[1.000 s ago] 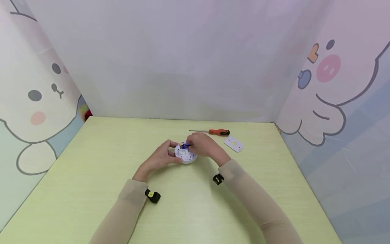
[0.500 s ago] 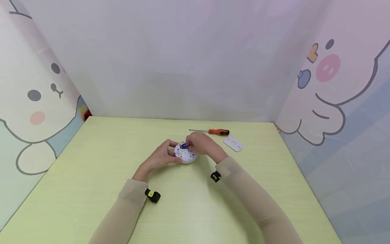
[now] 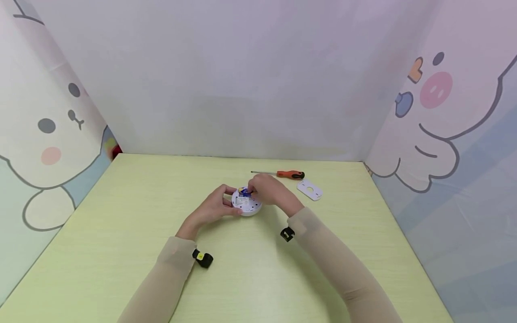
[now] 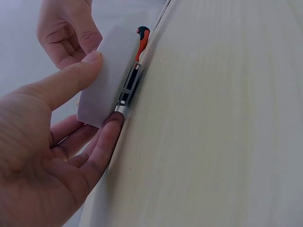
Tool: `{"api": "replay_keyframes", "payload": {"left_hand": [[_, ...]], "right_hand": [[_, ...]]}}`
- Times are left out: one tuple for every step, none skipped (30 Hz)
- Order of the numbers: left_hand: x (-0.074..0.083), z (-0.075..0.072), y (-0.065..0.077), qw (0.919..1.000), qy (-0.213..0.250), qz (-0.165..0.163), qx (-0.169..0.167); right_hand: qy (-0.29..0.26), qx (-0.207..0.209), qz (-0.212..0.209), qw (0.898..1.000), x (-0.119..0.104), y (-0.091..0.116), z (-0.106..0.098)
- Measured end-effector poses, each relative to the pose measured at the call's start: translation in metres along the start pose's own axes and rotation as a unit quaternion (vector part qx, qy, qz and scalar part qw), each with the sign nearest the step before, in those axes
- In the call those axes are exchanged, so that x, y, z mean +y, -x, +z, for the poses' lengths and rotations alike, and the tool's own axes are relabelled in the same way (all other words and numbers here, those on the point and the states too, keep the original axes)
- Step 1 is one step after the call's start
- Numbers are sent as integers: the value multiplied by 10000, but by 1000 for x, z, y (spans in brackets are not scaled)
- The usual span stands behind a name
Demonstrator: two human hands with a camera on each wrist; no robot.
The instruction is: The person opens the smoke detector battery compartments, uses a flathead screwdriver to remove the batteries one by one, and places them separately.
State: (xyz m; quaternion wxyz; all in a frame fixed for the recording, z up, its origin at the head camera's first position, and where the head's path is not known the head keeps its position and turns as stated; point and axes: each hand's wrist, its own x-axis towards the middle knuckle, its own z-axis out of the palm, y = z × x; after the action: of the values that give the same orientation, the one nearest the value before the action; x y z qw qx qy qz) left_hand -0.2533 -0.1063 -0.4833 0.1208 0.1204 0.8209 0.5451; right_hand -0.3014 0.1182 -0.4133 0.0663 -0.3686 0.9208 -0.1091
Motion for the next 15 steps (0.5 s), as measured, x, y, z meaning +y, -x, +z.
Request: {"api": "replay_keyframes", "payload": {"left_hand": [[0, 0, 0, 10000, -13, -7, 10], [0, 0, 1, 10000, -26, -16, 19], [1, 0, 1, 10000, -36, -24, 23], [1, 0, 1, 10000, -48, -36, 25], [1, -1, 1, 10000, -70, -46, 32], [1, -1, 1, 9999, -90, -55, 38], [1, -1, 1, 9999, -114, -65, 42], [1, -1, 0, 9999, -132, -75, 45], [1, -1, 0, 9998, -148, -89, 51], [1, -1, 0, 9998, -171, -100, 58], [1, 0, -1, 9997, -200, -110, 65], [1, 0, -1, 9997, -213, -124, 70], [1, 0, -1, 9996, -228, -135, 78], [1, 0, -1, 9996, -230, -142, 85], [1, 0, -1, 9995, -245, -153, 97]], "right_hand": [[-7, 13, -33, 10000, 1, 1, 0], [-38, 20, -41, 10000, 2, 2, -1], [-69, 26, -42, 10000, 3, 3, -1], [-95, 33, -45, 9999, 5, 4, -2], [-135, 50, -43, 9999, 6, 5, -2], [-174, 69, -27, 9998, 8, 6, -4], [-217, 88, -39, 9997, 9, 8, -6], [-265, 110, -18, 9996, 11, 9, -8], [-292, 149, -38, 9995, 12, 11, -11], [-303, 202, -67, 9993, 15, 13, -14], [-328, 261, -73, 9991, 17, 15, -17], [-338, 320, -67, 9989, 20, 17, -20], [-355, 392, -72, 9986, 24, 18, -23], [-381, 477, -40, 9981, 28, 20, -25], [-428, 562, 4, 9975, 32, 21, -26]]}}
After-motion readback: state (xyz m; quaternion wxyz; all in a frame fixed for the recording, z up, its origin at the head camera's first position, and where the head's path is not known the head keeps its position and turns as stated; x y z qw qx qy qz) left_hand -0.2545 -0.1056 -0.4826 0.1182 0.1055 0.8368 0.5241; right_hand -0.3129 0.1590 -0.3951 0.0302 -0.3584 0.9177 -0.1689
